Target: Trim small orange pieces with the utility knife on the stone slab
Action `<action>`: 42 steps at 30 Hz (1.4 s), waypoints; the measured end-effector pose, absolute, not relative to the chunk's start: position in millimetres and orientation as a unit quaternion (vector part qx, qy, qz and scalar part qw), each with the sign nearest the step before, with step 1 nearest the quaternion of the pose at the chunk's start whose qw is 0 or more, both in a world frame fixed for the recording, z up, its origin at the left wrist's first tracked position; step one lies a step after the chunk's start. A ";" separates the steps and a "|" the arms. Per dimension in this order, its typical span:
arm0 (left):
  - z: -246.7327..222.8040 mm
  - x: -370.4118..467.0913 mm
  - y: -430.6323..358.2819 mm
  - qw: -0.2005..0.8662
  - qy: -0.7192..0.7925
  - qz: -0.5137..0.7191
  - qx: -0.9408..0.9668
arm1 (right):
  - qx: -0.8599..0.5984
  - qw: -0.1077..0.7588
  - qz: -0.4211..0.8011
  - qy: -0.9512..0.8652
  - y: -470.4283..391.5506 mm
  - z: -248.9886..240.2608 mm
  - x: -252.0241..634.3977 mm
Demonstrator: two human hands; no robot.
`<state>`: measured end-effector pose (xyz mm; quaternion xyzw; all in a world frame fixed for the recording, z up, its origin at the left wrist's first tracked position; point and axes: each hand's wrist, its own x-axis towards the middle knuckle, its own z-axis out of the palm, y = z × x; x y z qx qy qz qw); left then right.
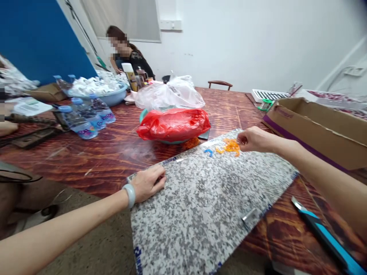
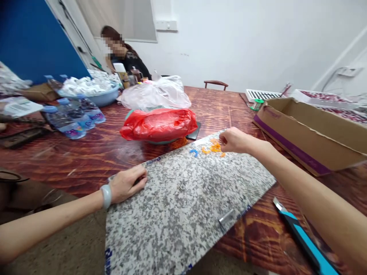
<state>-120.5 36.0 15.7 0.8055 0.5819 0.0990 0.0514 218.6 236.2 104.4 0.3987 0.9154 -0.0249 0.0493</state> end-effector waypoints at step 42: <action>11.2 -121.8 43.9 0.060 0.588 0.037 0.806 | 0.540 0.170 -0.049 0.823 214.9 35.5 352.9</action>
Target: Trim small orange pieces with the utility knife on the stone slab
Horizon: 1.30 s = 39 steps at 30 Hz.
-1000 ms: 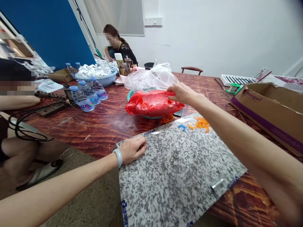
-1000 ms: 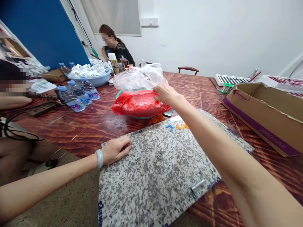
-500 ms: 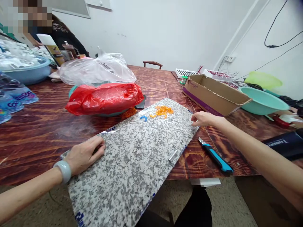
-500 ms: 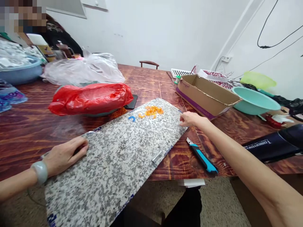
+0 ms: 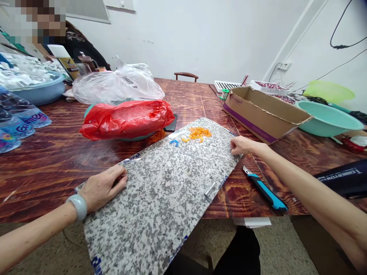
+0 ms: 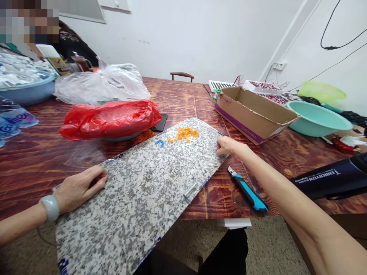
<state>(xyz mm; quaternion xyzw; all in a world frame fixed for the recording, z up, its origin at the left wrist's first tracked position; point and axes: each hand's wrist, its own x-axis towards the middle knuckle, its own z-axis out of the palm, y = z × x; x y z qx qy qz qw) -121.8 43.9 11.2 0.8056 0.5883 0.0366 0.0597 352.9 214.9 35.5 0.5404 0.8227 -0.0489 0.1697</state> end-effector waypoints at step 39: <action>14.4 -122.1 43.6 0.055 0.577 0.082 0.811 | 0.560 0.081 -0.284 0.774 222.8 45.1 333.9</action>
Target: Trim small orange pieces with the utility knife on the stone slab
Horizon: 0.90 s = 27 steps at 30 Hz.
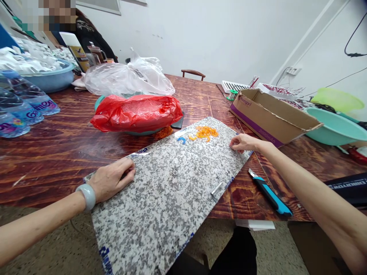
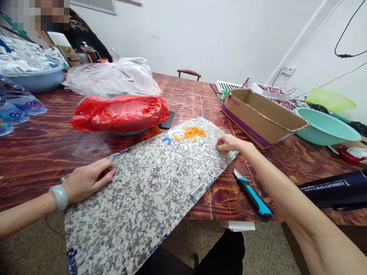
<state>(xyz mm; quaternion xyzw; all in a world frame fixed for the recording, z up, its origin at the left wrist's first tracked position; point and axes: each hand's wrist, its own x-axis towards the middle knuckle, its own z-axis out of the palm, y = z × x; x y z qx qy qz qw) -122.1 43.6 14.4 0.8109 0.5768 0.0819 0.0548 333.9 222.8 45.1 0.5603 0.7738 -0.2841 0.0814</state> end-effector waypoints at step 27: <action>9.3 -124.9 42.0 0.054 0.569 0.109 0.813 | 0.494 -0.027 -0.410 0.767 226.5 93.2 269.3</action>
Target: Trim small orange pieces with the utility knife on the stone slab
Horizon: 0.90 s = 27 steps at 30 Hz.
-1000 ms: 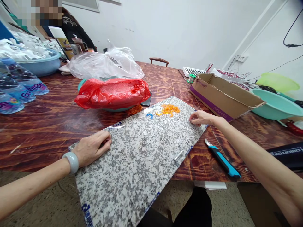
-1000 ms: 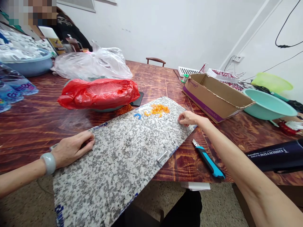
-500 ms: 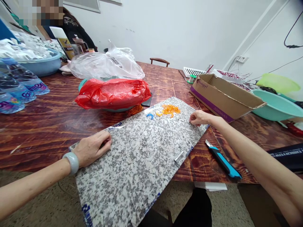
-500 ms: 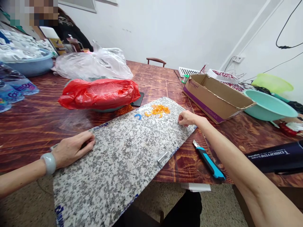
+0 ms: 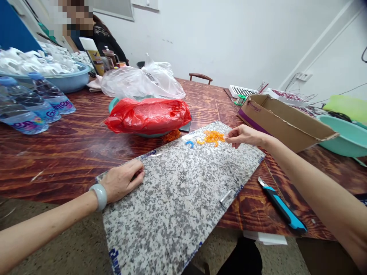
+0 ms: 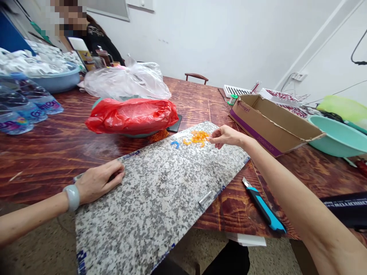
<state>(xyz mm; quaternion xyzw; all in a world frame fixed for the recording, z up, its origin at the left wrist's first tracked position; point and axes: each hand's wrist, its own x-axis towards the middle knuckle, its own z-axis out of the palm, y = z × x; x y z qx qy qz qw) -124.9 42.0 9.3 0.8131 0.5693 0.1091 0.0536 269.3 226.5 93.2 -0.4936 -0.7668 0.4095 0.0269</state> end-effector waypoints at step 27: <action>9.7 -125.5 39.6 0.050 0.562 0.121 0.817 | -0.413 -0.022 0.041 -0.910 259.1 114.6 196.9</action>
